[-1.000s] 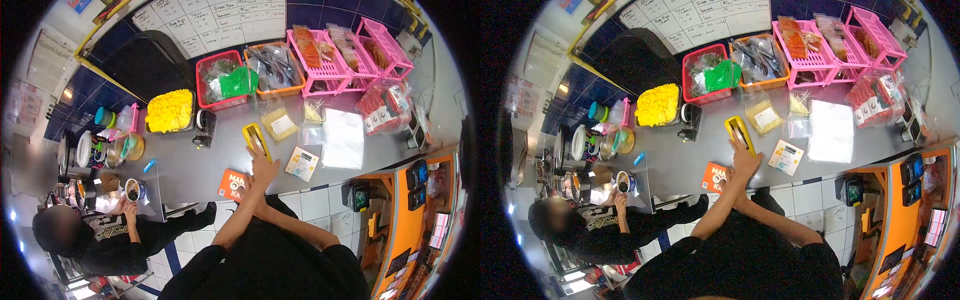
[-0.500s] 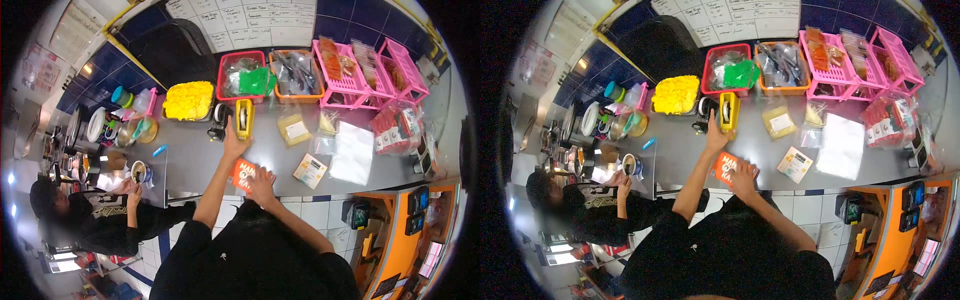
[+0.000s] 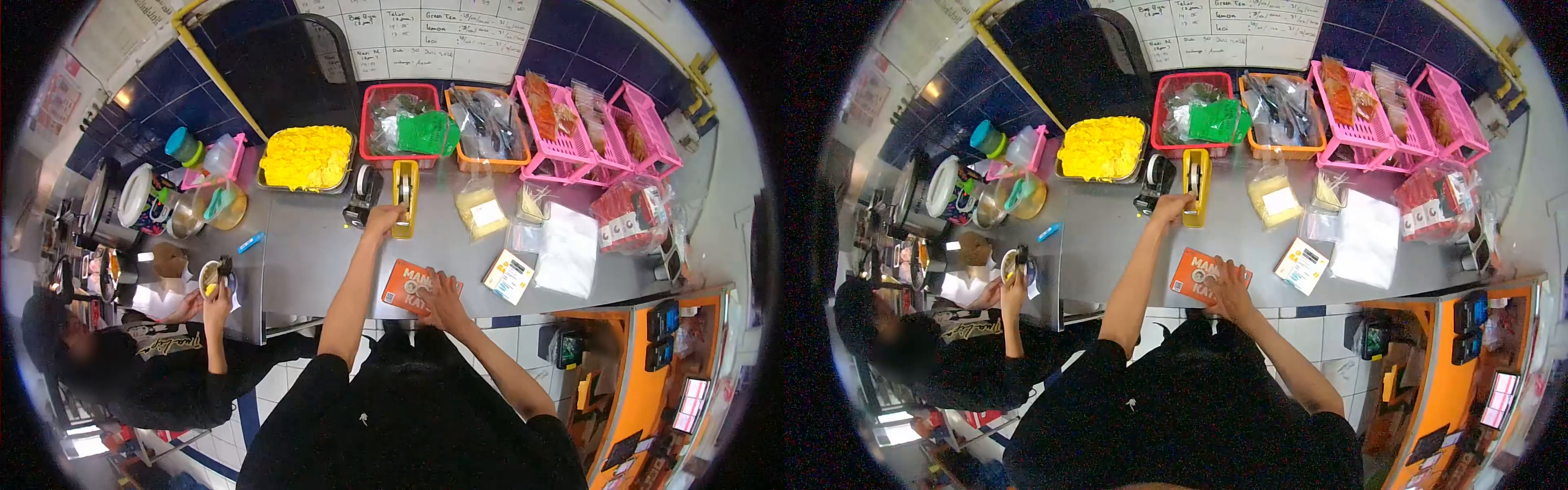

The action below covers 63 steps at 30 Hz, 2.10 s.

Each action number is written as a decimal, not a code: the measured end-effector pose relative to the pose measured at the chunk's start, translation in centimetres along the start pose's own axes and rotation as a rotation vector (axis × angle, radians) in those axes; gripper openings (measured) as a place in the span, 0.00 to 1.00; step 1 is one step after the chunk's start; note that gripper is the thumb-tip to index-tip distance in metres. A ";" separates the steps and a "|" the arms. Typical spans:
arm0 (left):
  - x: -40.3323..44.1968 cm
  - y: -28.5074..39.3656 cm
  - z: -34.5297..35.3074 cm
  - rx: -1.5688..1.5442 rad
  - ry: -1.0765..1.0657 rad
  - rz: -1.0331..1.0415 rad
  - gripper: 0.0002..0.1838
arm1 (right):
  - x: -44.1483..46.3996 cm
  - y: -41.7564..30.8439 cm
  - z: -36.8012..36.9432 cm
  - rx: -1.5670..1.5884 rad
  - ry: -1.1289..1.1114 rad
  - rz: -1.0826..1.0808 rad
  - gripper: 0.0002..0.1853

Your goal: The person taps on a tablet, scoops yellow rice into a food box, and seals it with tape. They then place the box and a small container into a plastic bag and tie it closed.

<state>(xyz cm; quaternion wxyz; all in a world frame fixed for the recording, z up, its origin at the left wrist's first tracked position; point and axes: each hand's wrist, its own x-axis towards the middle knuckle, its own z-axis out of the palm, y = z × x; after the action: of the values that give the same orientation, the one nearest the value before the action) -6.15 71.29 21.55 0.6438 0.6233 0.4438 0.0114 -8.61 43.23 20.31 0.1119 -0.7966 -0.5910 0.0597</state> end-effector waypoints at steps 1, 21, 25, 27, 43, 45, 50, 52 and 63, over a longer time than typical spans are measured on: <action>0.7 -0.3 0.1 -0.002 -0.015 0.000 0.17 | 0.1 -0.1 -0.1 0.007 -0.032 0.011 0.37; -4.8 -7.6 3.8 0.137 0.453 0.115 0.13 | 0.0 0.5 2.0 0.147 0.147 -0.007 0.31; -5.8 -6.1 3.7 0.227 0.519 0.071 0.16 | 0.1 0.3 0.8 0.130 0.115 0.007 0.32; -6.2 -5.8 3.5 0.264 0.539 0.041 0.18 | -0.1 0.2 0.3 0.126 0.091 0.010 0.33; -4.7 -4.7 3.1 0.552 0.638 0.050 0.23 | 0.0 0.5 1.3 0.076 0.078 -0.002 0.39; -5.1 -3.6 2.4 0.797 0.741 0.037 0.23 | -0.1 0.4 1.0 0.073 0.097 -0.009 0.39; -16.7 -5.1 1.1 0.510 0.425 0.402 0.19 | -0.1 0.0 -0.8 0.144 0.044 0.009 0.34; -18.9 -10.4 2.5 0.320 0.334 0.350 0.16 | -0.3 0.4 0.1 0.155 0.073 -0.016 0.34; -19.7 -16.0 8.9 0.161 0.528 -0.084 0.28 | -0.1 1.3 1.4 0.150 0.151 -0.116 0.36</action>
<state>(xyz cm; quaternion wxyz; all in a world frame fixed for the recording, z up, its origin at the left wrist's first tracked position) -21.49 49.53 17.95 0.4543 0.6289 0.6211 0.1114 -7.78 42.91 18.64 0.2185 -0.7528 -0.6198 0.0372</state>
